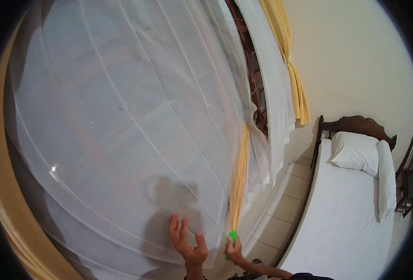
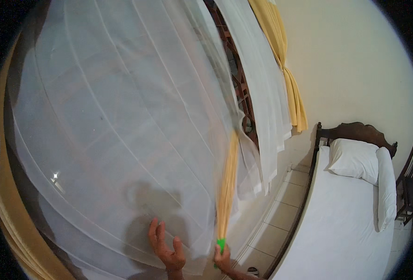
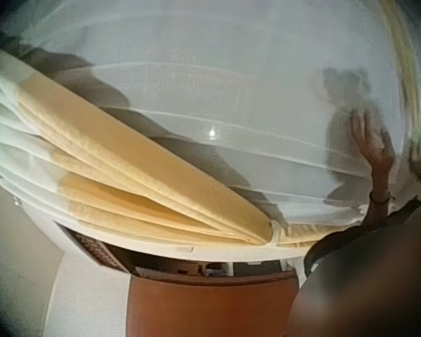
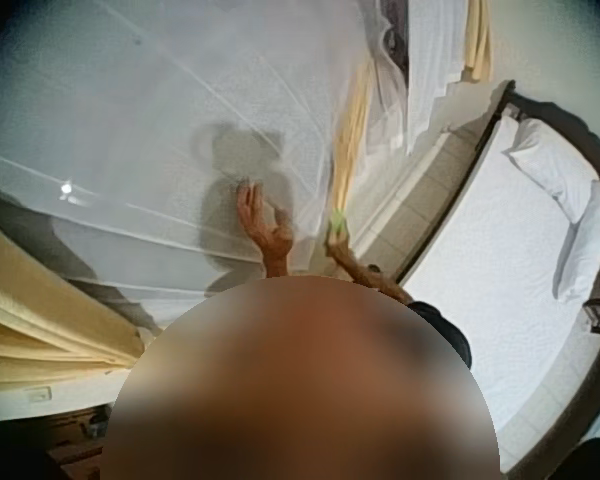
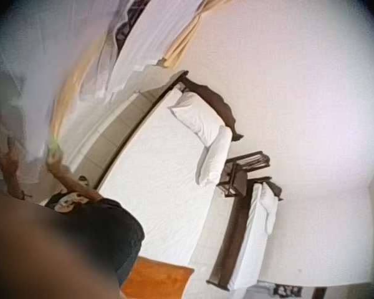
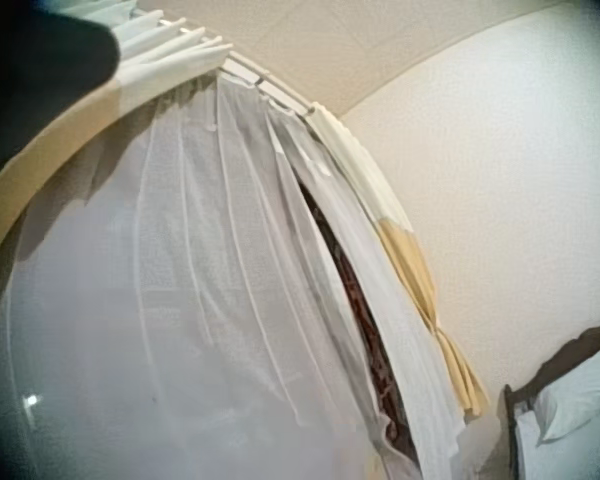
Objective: The recorder uses a handheld broom to dust off curtains, then ties one back and wipes a drawer.
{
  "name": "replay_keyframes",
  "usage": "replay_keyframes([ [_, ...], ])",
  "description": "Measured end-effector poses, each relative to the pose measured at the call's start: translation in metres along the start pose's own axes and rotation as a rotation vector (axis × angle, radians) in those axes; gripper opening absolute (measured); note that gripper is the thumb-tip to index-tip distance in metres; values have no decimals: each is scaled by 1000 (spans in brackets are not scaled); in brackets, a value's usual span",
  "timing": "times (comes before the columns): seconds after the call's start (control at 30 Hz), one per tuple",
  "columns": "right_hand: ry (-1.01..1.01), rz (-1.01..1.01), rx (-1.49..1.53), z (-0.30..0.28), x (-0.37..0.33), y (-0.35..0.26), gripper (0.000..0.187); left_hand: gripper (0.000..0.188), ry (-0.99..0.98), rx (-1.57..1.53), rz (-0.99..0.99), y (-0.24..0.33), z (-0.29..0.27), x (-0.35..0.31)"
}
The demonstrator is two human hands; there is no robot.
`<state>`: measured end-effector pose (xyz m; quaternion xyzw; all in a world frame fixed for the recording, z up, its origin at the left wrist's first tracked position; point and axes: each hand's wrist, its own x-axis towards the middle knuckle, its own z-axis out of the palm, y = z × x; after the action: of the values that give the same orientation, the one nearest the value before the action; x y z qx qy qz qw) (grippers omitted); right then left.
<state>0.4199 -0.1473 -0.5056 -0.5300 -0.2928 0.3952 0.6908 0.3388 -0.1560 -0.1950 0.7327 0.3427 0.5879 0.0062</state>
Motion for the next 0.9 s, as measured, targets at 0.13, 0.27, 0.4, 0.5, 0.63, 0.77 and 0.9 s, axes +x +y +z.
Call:
replay_keyframes([
  [0.13, -82, 86, 153, -11, -48, -41, 37, 46, -32, 24, -42, -15, 3, -11],
  [0.27, -124, -75, 137, 15, -41, -67, 38, 46, -22, 21, -25, -15, 0, -20],
  [0.4, -132, 164, -73, 9, -57, -31, 36, 45, -59, -18, -17, -5, -13, -26],
  [0.5, 16, 163, -177, -17, -103, 45, 38, 45, -87, -57, 37, -1, -35, -28],
  [0.63, 8, 134, 51, 0, -166, 19, 39, 42, -92, -130, 62, -8, -76, -51],
  [0.77, 2, -206, 64, 66, -174, -68, 36, 38, -140, -247, 143, 8, -120, -75],
  [0.9, 3, -457, -302, 97, -167, -83, 33, 34, -148, -323, 197, 19, -152, -81],
])
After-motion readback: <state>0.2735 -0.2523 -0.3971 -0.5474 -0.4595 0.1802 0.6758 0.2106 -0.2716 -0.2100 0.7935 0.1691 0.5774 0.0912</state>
